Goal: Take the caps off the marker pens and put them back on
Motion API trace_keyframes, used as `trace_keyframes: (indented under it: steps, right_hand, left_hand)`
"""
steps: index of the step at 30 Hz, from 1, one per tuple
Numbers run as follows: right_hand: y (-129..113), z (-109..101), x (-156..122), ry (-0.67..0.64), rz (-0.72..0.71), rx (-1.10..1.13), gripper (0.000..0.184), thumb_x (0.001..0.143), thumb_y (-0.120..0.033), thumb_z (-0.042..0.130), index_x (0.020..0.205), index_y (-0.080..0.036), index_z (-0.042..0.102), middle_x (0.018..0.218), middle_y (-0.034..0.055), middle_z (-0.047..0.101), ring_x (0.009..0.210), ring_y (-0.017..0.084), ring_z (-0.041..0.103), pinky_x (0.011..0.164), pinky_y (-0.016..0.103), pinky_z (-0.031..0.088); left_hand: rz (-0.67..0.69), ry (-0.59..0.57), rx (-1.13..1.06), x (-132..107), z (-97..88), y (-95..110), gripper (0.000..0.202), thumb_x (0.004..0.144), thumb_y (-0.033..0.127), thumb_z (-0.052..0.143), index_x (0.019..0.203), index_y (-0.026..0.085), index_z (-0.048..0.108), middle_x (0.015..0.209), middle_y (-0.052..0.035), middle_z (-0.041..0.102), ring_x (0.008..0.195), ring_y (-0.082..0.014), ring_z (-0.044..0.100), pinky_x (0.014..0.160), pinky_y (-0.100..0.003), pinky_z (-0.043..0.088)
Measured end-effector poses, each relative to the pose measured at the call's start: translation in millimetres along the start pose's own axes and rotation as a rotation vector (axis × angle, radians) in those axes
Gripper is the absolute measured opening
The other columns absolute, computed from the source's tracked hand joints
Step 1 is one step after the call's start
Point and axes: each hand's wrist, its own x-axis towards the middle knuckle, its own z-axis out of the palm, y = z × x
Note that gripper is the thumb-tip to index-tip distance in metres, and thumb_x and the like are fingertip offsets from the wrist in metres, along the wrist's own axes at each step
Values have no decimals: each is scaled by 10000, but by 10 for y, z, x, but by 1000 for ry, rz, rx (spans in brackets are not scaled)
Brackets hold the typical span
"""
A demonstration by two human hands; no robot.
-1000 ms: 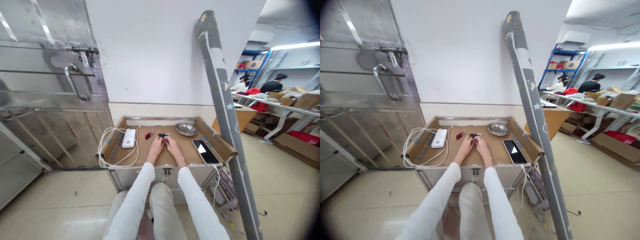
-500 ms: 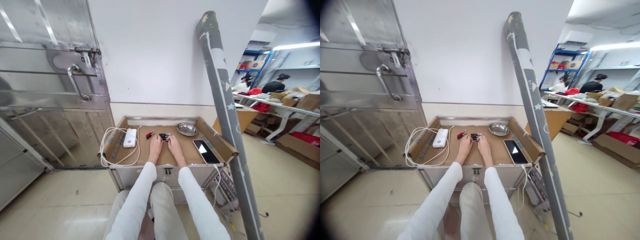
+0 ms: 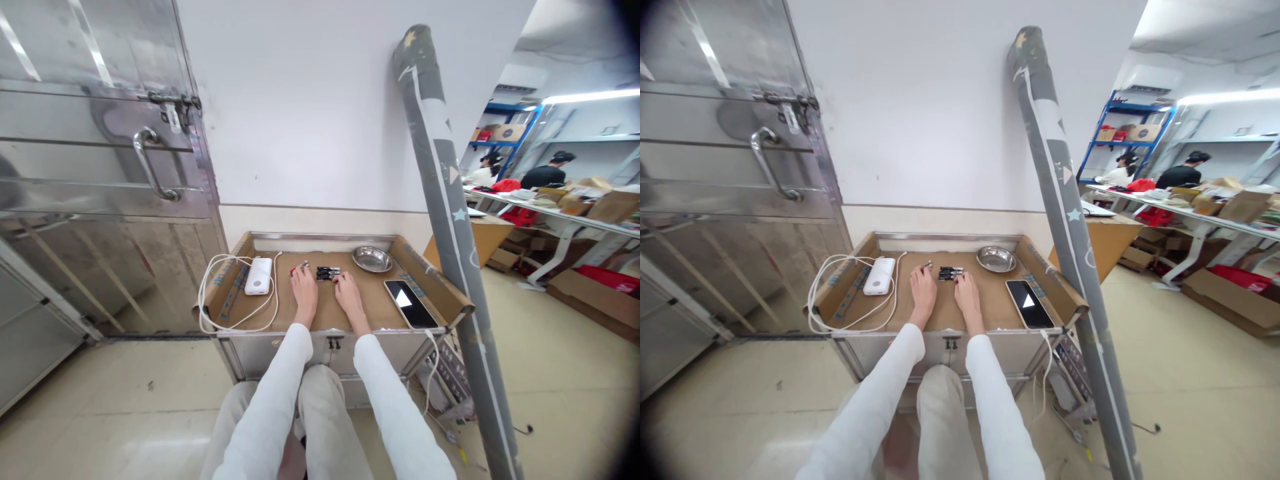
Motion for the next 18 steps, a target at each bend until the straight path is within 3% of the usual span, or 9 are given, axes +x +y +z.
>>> trace_keyframes:
  steps: [3, 7, 11, 14, 18]
  right_hand:
    - [-11, -21, -4, -6, 16, -8, 266, 824, -72, 388, 915, -174, 616, 967, 103, 564, 908, 208, 509, 842, 314, 412]
    - [-10, -27, -8, -7, 27, -32, 249, 819, -69, 398, 874, -180, 615, 943, 100, 559, 919, 215, 487, 847, 320, 403]
    - [9, -4, -15, 20, 15, -30, 262, 817, -68, 389, 878, -189, 614, 932, 98, 556, 909, 217, 477, 843, 328, 399]
    - [7, -3, -18, 7, 24, -23, 268, 820, -71, 386, 895, -182, 618, 942, 106, 557, 917, 222, 476, 853, 336, 393]
    - [-17, -35, -21, -14, 30, -27, 263, 830, -74, 387, 906, -176, 618, 946, 105, 561, 930, 219, 483, 867, 325, 387]
  left_hand:
    - [-160, 55, 33, -29, 35, -28, 440, 856, 43, 270, 1264, 39, 435, 1361, -281, 392, 1297, -337, 360, 1009, -507, 341]
    - [-210, 43, 40, -44, 61, -51, 456, 854, 64, 285, 1288, 30, 421, 1371, -289, 387, 1339, -355, 299, 1031, -531, 307]
    - [-224, 24, 3, -32, 25, -51, 413, 861, 74, 255, 1197, 9, 486, 1242, -306, 484, 1268, -364, 392, 995, -541, 328]
    - [-222, 39, 4, -28, 12, -49, 385, 864, 76, 244, 1132, 44, 518, 1135, -269, 545, 1166, -346, 477, 952, -541, 358]
    - [-216, 65, 61, -34, 51, -60, 360, 863, 78, 263, 1126, 69, 508, 1154, -246, 536, 1128, -325, 495, 941, -510, 374]
